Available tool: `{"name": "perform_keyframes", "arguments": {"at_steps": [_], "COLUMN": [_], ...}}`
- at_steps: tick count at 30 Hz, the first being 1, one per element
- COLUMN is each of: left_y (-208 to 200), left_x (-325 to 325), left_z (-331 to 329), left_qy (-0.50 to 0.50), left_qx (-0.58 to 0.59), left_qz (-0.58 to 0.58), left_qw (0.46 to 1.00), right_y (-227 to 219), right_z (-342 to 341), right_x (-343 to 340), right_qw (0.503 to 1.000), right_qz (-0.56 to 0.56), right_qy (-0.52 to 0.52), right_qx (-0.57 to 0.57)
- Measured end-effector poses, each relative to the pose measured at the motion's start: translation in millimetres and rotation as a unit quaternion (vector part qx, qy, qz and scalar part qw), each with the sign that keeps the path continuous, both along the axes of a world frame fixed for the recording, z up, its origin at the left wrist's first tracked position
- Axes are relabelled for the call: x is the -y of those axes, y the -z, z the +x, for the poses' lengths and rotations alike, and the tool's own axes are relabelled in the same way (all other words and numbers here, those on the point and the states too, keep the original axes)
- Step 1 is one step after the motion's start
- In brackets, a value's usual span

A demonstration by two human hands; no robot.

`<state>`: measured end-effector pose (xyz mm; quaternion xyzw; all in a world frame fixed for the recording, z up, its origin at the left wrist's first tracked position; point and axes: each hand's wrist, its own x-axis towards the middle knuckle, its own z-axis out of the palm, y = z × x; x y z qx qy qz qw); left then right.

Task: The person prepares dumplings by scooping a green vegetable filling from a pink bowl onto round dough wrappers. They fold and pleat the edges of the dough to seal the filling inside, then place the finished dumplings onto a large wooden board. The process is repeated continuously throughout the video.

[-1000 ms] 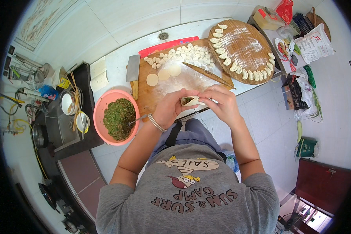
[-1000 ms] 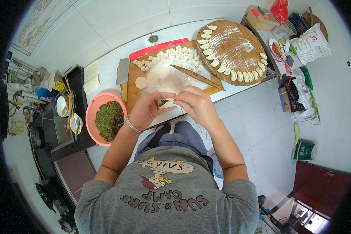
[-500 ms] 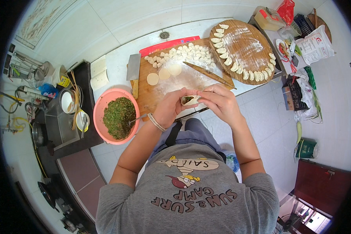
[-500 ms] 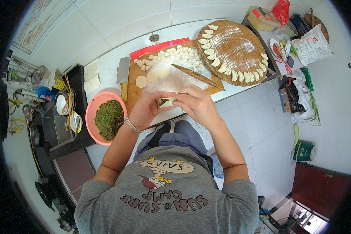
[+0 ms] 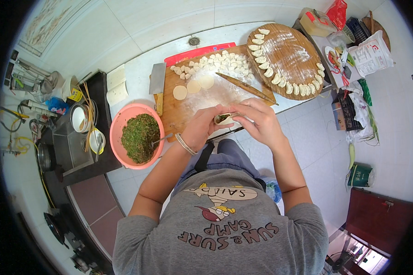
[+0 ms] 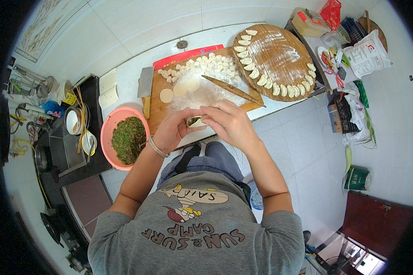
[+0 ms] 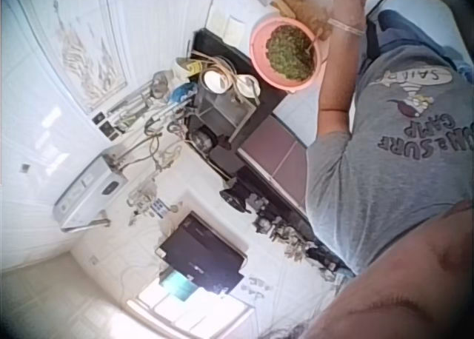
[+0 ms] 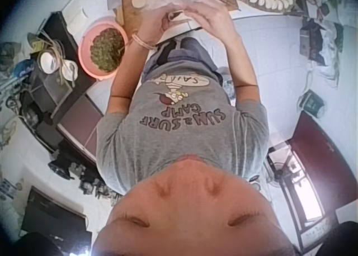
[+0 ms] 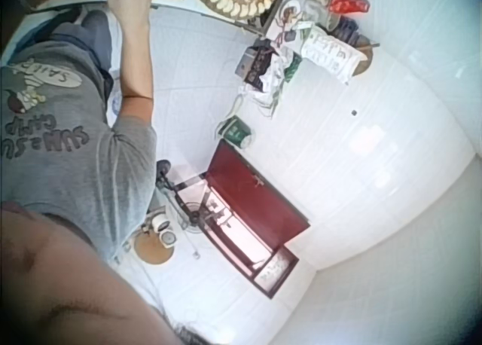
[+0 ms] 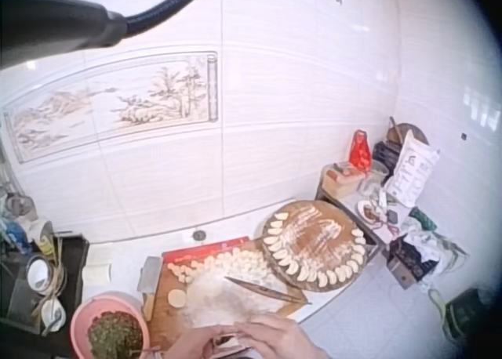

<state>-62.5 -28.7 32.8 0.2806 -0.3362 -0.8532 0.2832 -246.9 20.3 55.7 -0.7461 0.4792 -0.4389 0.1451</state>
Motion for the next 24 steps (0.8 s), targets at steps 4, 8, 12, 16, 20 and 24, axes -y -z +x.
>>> {"name": "perform_keyframes", "arguments": {"at_steps": [4, 8, 12, 16, 20, 24], "left_y": [-4, -14, 13, 10, 4, 10], "left_x": [-1, -4, -12, -21, -20, -20], "left_z": [-2, -4, -12, -22, -24, -21], "left_qy": [0.015, 0.024, 0.010, -0.006, -0.025, -0.006], "left_qx": [0.006, -0.015, -0.197, -0.196, -0.155, -0.152], "left_qz": [-0.004, -0.046, 0.095, 0.081, 0.037, 0.026], "left_qw": [1.000, 0.999, 0.976, 0.977, 0.987, 0.988], "right_y": [-4, -1, -3, 5, -3, -2], "right_z": [0, -1, 5, 9, 10, 8], "right_x": [1, 0, -2, -5, -4, -3], "right_qw": [0.999, 0.998, 0.988, 0.990, 0.993, 0.996], "right_qz": [0.007, 0.032, 0.076, 0.041, 0.019, 0.015], "right_qy": [-0.028, 0.008, 0.077, 0.084, 0.066, 0.031], "right_qx": [-0.030, 0.054, 0.109, 0.102, 0.093, 0.083]}}
